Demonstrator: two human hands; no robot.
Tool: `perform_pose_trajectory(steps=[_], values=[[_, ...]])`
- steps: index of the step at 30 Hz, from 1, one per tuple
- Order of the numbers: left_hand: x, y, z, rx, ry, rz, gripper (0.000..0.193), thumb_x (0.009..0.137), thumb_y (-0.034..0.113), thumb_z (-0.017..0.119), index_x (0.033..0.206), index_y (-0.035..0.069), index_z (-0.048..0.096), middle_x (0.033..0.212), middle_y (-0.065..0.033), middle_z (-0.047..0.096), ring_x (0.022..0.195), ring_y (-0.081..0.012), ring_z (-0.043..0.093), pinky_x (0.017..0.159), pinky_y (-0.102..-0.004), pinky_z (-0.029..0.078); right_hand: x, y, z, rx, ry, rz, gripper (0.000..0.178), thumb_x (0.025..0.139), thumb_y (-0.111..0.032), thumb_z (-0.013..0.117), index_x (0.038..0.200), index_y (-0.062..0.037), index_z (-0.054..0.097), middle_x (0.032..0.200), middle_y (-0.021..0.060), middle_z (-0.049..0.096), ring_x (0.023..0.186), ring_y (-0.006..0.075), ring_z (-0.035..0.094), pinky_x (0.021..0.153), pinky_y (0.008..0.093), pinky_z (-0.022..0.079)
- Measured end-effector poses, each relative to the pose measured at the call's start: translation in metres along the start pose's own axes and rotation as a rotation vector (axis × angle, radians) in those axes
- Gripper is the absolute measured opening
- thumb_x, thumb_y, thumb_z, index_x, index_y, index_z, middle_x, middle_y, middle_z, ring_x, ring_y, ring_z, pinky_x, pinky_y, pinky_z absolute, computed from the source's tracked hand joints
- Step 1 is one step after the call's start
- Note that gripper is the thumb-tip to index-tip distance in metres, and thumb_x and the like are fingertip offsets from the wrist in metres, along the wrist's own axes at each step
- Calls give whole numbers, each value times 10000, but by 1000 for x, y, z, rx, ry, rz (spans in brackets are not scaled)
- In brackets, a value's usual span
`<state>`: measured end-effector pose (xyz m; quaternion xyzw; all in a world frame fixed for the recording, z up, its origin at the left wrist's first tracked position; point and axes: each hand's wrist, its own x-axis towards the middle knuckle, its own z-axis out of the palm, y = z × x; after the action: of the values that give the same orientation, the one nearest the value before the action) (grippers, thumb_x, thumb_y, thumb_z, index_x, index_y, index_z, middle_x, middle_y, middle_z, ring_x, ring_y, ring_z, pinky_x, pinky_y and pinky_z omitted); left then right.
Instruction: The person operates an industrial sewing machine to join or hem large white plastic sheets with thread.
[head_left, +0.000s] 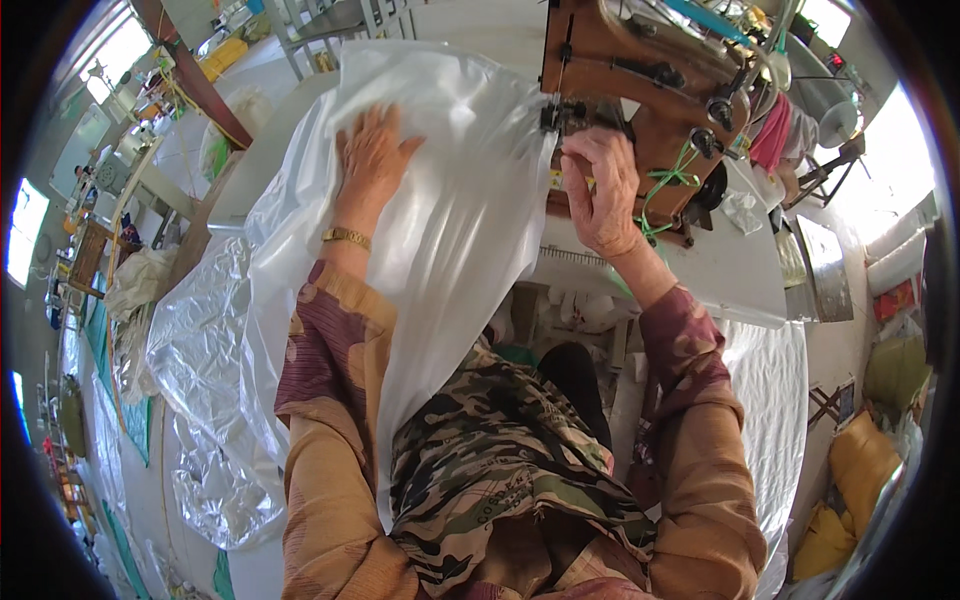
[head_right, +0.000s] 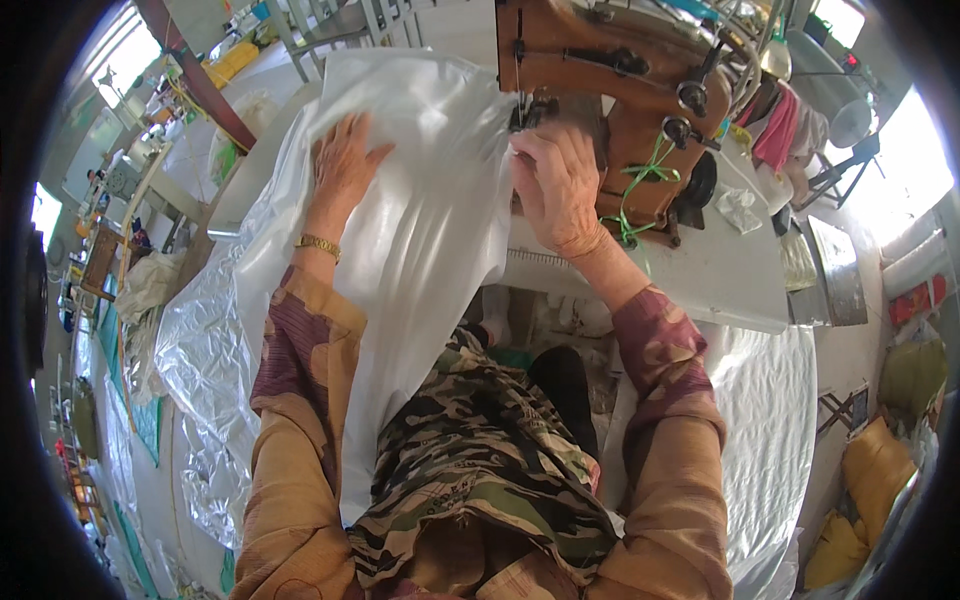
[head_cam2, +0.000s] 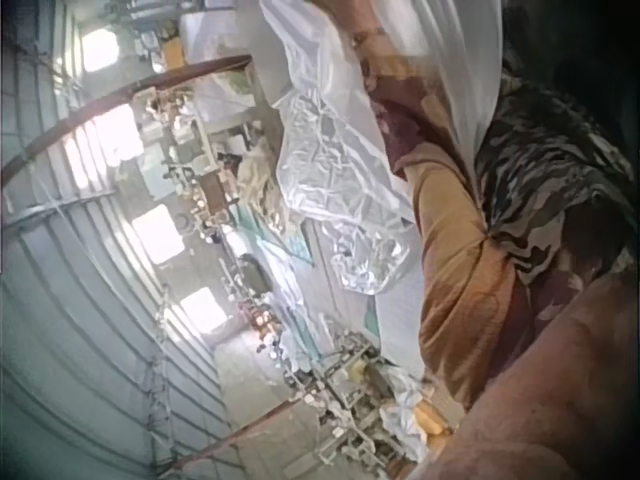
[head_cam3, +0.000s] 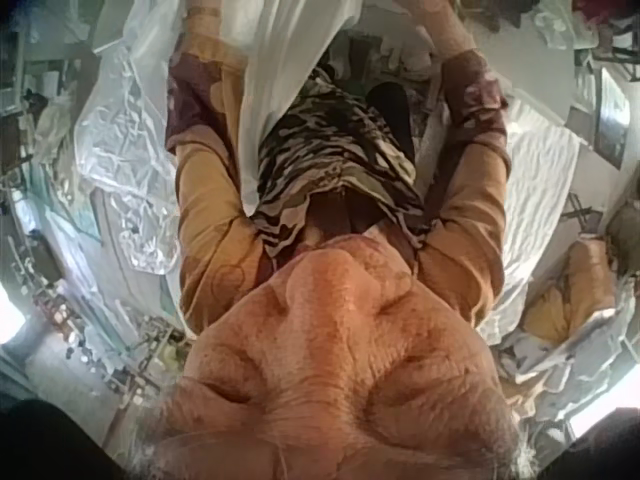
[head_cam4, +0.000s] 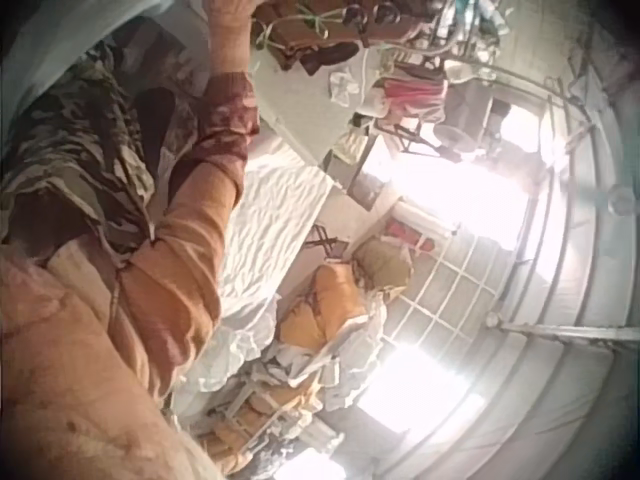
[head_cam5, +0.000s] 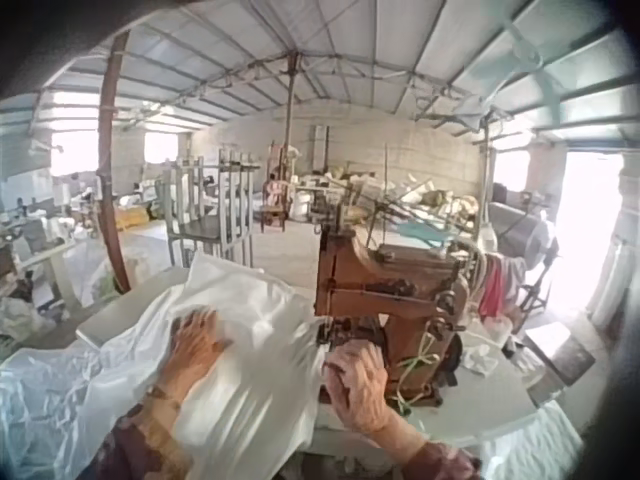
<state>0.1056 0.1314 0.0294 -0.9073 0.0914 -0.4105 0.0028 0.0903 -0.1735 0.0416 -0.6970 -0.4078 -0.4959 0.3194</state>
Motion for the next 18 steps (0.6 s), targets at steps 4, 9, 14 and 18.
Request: perform_pose_trajectory(steps=[4,9,14,18], values=[[-38,-25,37,-107,-309,-376,459,899,407,642,1206,69,601,1258,-125,588,1200,-314,527,954,-500,431,108,-8,-26,-220,58,-171,141,857,-23,622,997,-37,631,945,105,644,882,321,587,778,388,447],[-48,-41,56,-84,-338,-349,383,862,398,689,1063,81,611,1120,-99,630,1086,-313,578,871,-484,471,212,47,1,-594,-269,247,419,933,-392,583,1090,-9,648,1182,200,634,1227,369,497,1032,480,385],[-49,-38,67,-123,-247,-311,351,860,367,701,1012,67,604,1066,-112,637,1058,-315,590,841,-466,488,245,112,31,-592,-565,461,360,885,-346,625,871,9,684,1046,187,681,1025,347,615,881,479,483],[-38,-23,66,-122,-240,-269,345,867,367,695,1002,62,607,1039,-117,637,1040,-317,596,834,-465,492,278,165,38,-787,-916,455,224,855,-251,655,908,-42,716,1081,154,693,1013,335,635,844,475,498]])
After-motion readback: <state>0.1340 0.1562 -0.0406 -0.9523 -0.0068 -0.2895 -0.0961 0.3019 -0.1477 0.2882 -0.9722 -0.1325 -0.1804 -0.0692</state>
